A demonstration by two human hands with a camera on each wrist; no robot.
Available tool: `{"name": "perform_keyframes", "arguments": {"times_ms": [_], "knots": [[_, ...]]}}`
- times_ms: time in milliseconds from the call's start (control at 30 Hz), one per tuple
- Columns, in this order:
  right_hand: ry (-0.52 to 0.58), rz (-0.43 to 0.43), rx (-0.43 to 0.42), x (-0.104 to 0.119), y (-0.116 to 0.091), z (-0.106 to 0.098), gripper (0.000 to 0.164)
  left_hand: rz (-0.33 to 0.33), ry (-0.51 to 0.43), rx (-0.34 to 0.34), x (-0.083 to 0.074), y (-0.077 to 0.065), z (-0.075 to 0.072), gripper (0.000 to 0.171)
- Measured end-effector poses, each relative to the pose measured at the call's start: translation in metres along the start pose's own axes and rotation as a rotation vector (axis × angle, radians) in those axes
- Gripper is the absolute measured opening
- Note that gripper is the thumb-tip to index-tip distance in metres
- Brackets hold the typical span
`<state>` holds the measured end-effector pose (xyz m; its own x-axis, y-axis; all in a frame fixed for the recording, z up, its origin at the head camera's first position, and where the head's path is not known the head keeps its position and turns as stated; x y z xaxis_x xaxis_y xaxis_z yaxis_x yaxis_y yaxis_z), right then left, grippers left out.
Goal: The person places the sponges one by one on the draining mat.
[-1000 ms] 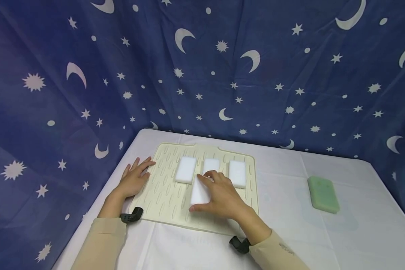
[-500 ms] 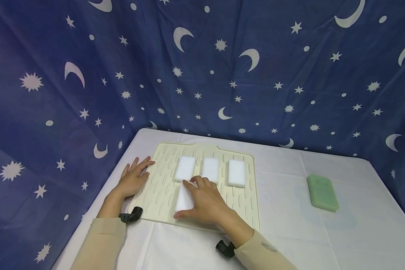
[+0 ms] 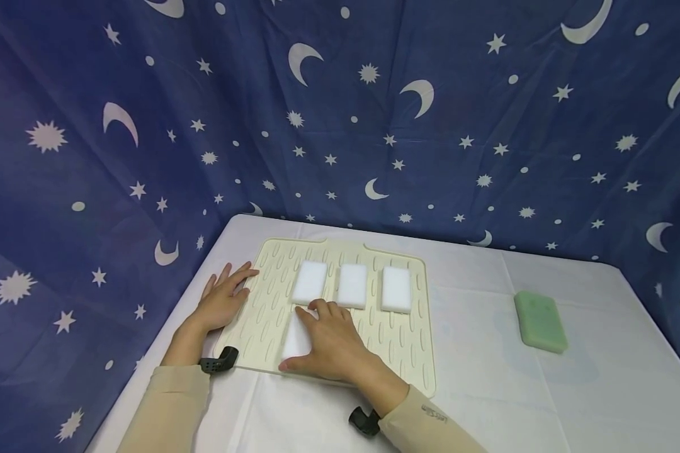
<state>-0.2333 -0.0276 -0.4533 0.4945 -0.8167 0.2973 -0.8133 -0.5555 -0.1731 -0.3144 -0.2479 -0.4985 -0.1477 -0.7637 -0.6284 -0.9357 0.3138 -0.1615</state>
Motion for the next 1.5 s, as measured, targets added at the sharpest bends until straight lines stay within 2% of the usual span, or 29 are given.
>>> {"name": "perform_keyframes", "arguments": {"times_ms": [767,1067,1500], "knots": [[-0.056,0.022,-0.017,0.007,0.001,0.001,0.113,0.001,0.0,-0.002,-0.002,-0.001,-0.001,0.041],[-0.019,0.022,-0.015,0.001,-0.002,-0.003,0.11,-0.001,0.005,-0.001,-0.003,0.0,-0.002,0.042],[0.118,-0.024,-0.026,-0.025,-0.018,-0.019,0.091,-0.001,0.007,-0.004,-0.002,-0.001,-0.001,0.041]]}}
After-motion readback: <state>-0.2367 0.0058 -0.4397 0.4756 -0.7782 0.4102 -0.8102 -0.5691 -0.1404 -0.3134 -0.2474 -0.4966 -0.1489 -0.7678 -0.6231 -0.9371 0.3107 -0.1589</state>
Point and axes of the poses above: each hand's wrist, its own y-axis towards the middle knuckle, its own z-axis out of the palm, x = y × z, the point moved 8 cm from there along y, towards the middle knuckle, and after that the axes turned 12 degrees about x, right-handed, at the moved point
